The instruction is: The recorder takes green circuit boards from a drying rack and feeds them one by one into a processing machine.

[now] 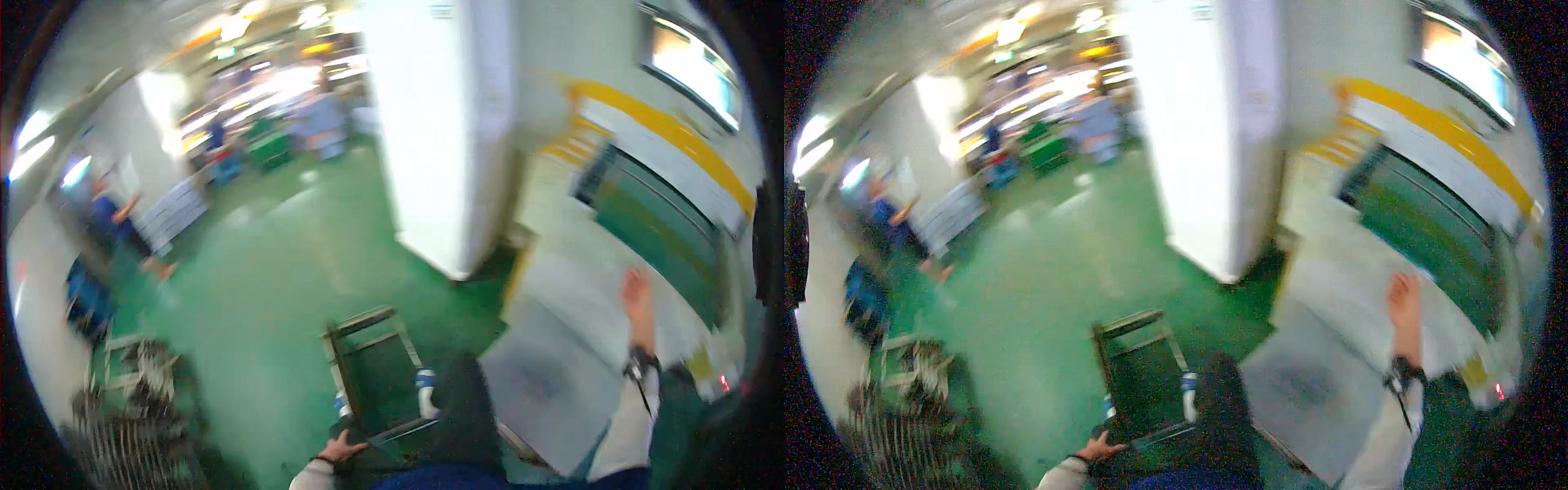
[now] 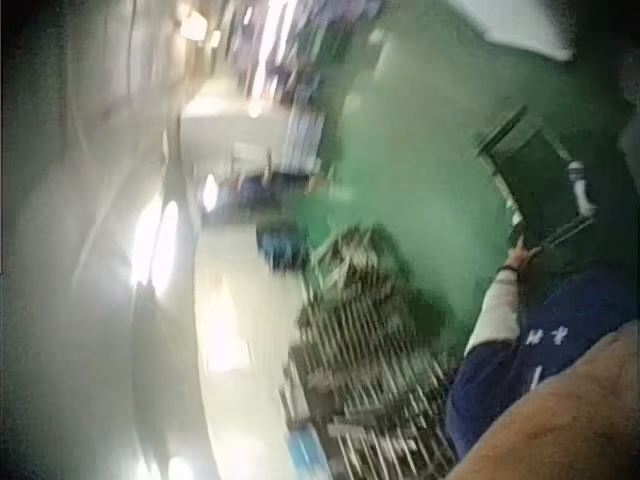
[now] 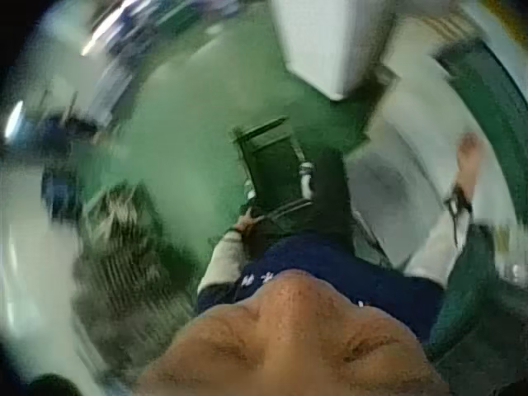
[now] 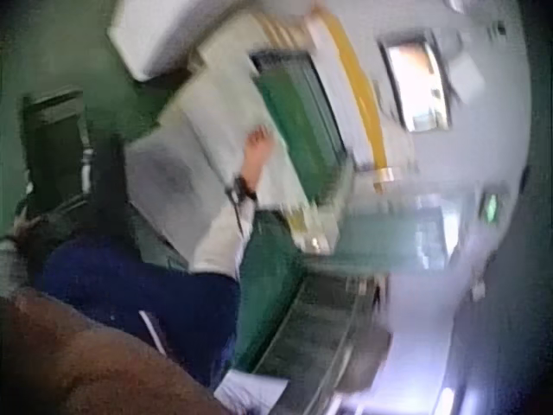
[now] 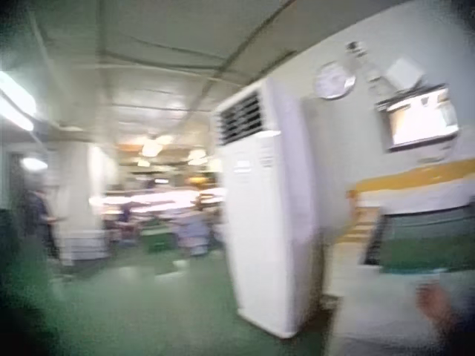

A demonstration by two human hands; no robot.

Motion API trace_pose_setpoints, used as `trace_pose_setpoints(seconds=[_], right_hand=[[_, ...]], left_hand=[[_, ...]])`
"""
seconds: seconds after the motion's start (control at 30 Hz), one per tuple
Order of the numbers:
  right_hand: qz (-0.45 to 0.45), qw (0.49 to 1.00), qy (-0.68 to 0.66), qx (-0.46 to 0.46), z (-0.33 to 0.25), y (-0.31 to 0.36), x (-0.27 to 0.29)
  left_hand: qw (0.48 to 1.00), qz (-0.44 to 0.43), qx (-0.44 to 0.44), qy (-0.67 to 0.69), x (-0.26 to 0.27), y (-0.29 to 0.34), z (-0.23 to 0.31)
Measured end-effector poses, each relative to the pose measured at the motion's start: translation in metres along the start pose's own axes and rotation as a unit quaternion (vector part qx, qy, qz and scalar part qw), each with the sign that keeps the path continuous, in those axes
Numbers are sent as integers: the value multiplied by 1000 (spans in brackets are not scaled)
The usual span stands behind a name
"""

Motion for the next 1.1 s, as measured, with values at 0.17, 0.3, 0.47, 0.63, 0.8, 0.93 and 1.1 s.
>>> trace_pose_setpoints(seconds=[0.17,0.3,0.47,0.63,0.8,0.93,1.1], right_hand=[[74,984,-9,-162,154,36,-74],[-30,953,18,-300,280,76,-104],[-63,884,202,-416,404,146,-219],[-241,842,410,-256,459,142,-265],[-294,601,729,-141,412,181,-352],[-317,596,721,-157,424,172,-341],[-313,577,731,-186,422,176,-350]], left_hand=[[993,56,105,27,-9,-10,-68],[994,57,92,32,-13,-17,-56],[990,75,105,59,-30,-5,-80],[990,64,65,104,-21,-3,-68],[988,84,56,116,-22,-1,-73],[989,81,78,96,-20,-7,-79],[988,75,98,96,-23,-12,-88]])
Point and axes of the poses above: each hand's wrist, its own y-axis away from the middle knuckle, its own x-axis out of the back of the hand, z = x × y, the point moved 8 cm from there along -y, towards the middle knuckle, and after that the axes turned 10 degrees about -z, right-handed, at the moved point
